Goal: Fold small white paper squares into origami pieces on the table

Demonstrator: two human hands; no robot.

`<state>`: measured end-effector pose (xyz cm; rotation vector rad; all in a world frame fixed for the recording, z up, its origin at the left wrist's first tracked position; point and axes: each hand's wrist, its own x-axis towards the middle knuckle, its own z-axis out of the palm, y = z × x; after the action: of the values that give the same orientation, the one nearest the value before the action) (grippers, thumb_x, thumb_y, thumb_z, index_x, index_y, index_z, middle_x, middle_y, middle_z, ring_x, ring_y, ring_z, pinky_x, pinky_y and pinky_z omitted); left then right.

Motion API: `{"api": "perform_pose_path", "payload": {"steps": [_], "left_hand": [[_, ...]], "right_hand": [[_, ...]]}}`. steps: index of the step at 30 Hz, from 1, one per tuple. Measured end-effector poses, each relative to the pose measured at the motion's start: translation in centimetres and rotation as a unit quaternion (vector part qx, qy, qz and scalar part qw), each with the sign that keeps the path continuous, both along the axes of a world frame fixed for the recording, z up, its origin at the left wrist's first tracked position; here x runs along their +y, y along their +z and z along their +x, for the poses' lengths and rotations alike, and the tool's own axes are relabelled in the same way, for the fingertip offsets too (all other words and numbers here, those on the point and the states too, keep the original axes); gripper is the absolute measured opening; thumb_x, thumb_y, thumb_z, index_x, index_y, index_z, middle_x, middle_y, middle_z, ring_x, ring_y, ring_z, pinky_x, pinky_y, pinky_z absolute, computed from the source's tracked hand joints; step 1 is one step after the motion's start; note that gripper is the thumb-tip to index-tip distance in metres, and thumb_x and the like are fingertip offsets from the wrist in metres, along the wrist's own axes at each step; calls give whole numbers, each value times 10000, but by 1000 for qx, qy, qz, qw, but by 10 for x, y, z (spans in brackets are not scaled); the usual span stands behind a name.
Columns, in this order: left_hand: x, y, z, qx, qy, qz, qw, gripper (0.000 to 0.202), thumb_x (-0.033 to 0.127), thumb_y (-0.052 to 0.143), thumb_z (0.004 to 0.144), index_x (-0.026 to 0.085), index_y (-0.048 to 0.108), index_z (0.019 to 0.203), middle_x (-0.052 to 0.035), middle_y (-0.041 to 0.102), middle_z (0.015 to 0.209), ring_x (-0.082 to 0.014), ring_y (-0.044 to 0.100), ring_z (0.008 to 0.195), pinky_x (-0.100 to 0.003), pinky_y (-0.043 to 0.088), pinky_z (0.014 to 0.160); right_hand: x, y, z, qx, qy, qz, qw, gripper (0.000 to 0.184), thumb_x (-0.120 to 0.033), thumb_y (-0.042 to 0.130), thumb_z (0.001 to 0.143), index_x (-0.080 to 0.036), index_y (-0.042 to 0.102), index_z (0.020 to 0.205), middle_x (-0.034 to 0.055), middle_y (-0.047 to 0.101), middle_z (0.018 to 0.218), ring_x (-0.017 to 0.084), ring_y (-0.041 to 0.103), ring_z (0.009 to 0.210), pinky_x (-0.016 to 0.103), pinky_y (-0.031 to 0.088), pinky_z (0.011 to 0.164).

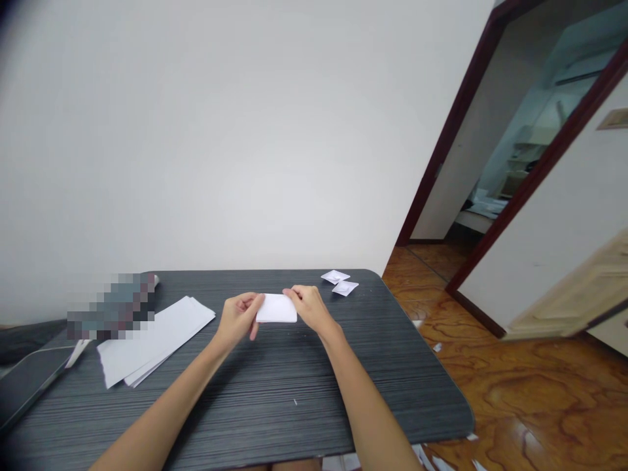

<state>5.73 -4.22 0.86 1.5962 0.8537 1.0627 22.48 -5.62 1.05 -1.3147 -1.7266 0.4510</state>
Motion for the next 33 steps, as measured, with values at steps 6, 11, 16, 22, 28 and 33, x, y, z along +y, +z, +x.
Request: {"api": "perform_pose_path", "payload": {"steps": [6, 11, 16, 22, 28, 33], "left_hand": [[4, -7, 5, -22, -104, -58, 993, 260, 371, 525, 721, 122, 457, 757, 44, 512, 434, -103, 512, 302, -146, 270, 276], [9, -2, -2, -32, -130, -78, 988, 323, 340, 546, 710, 100, 475, 915, 58, 500, 458, -56, 451, 273, -138, 255, 288], [14, 9, -12, -53, -124, -62, 989, 481, 351, 488, 758, 135, 367, 1170, 31, 527, 551, -91, 541, 387, -140, 303, 318], [4, 10, -3, -113, -205, -71, 970, 554, 349, 487, 765, 174, 292, 1254, -91, 581, 828, -178, 612, 661, -178, 412, 413], [6, 7, -6, -113, -175, -51, 977, 358, 327, 535, 731, 131, 515, 1029, -104, 571, 897, -174, 575, 706, -216, 461, 453], [11, 5, -10, -101, -151, -48, 982, 332, 284, 592, 676, 134, 557, 971, -77, 573, 912, -98, 529, 578, -247, 482, 493]], "right_hand": [[2, -5, 1, 21, -79, 12, 997, 359, -384, 393, 792, -169, 440, 509, -39, 372, 402, 78, 365, 392, 206, 231, 385], [4, -3, 17, 45, -112, 5, 993, 351, -415, 401, 778, -173, 459, 532, -45, 382, 368, 76, 374, 343, 201, 226, 344], [6, -6, 18, 104, -67, -56, 991, 368, -443, 410, 765, -171, 447, 520, -59, 376, 321, 74, 369, 249, 190, 221, 274], [5, -10, 0, 177, 45, -121, 976, 387, -478, 405, 755, -172, 413, 518, -68, 380, 313, 58, 328, 220, 167, 181, 227], [2, -3, 3, 182, 86, -140, 970, 383, -465, 434, 747, -155, 451, 522, -67, 387, 311, 51, 323, 229, 166, 182, 234], [1, -1, 6, 187, 84, -145, 968, 361, -452, 444, 745, -165, 452, 527, -69, 386, 332, 55, 329, 245, 177, 190, 236]]}}
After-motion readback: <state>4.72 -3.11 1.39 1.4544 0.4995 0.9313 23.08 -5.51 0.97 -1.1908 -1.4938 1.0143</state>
